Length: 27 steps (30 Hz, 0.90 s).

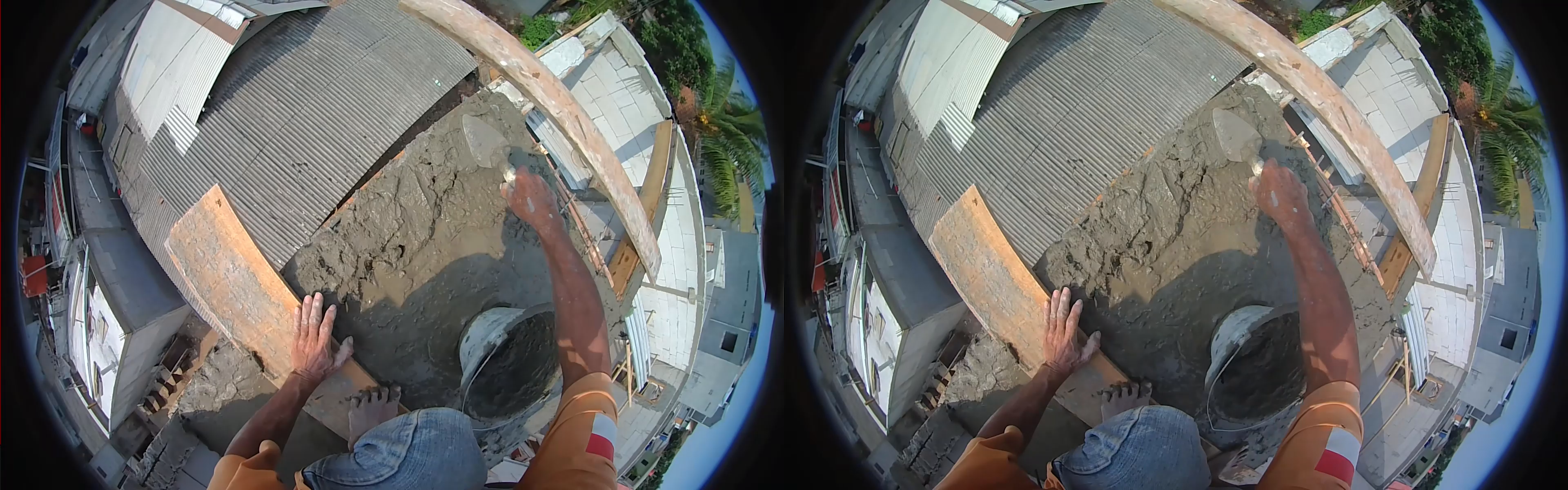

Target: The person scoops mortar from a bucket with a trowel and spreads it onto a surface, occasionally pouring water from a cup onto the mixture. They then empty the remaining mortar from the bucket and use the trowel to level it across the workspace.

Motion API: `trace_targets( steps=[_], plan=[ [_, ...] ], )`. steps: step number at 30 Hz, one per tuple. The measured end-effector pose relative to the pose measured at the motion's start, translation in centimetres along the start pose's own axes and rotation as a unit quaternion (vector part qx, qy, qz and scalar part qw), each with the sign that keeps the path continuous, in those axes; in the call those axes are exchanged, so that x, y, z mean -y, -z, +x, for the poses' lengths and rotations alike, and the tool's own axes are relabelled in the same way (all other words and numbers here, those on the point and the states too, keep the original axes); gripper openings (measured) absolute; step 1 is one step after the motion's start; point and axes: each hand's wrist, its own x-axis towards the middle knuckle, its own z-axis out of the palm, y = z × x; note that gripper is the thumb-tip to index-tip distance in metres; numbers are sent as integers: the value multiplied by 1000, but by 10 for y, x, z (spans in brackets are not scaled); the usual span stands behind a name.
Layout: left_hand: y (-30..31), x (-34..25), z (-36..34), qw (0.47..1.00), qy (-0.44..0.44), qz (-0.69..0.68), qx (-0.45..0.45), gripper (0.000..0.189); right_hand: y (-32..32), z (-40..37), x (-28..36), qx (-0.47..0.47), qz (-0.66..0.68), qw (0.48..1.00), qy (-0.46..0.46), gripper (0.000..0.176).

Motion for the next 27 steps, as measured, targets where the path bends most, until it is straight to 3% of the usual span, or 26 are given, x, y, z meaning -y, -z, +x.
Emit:
trace_targets(
  steps=[5,9,12,14,15,17,24,27],
  plan=[
    [-3,-1,0,1000,4,-21,-2,80,-2,35,-43,-2,-18,1000,-23,35],
    [-2,-2,0,1000,4,-20,6,80,-20,66,-69,-79,-18,995,54,37],
    [-1,-3,1,1000,7,2,4,75,-6,69,-59,38,59,996,-62,36],
    [-3,-3,1,1000,7,-2,5,75,-4,61,-49,42,262,945,-190,36],
    [-2,-2,0,1000,8,-3,7,75,3,55,-40,44,262,945,-189,36],
    [-2,-2,0,1000,9,-3,4,75,19,41,-20,135,325,911,-215,39],
    [-2,-2,0,1000,7,-9,8,75,-4,-69,-4,203,490,843,-91,40],
    [-4,-2,0,1000,3,-5,1,75,4,-90,20,252,473,843,-42,58]
  ],
)
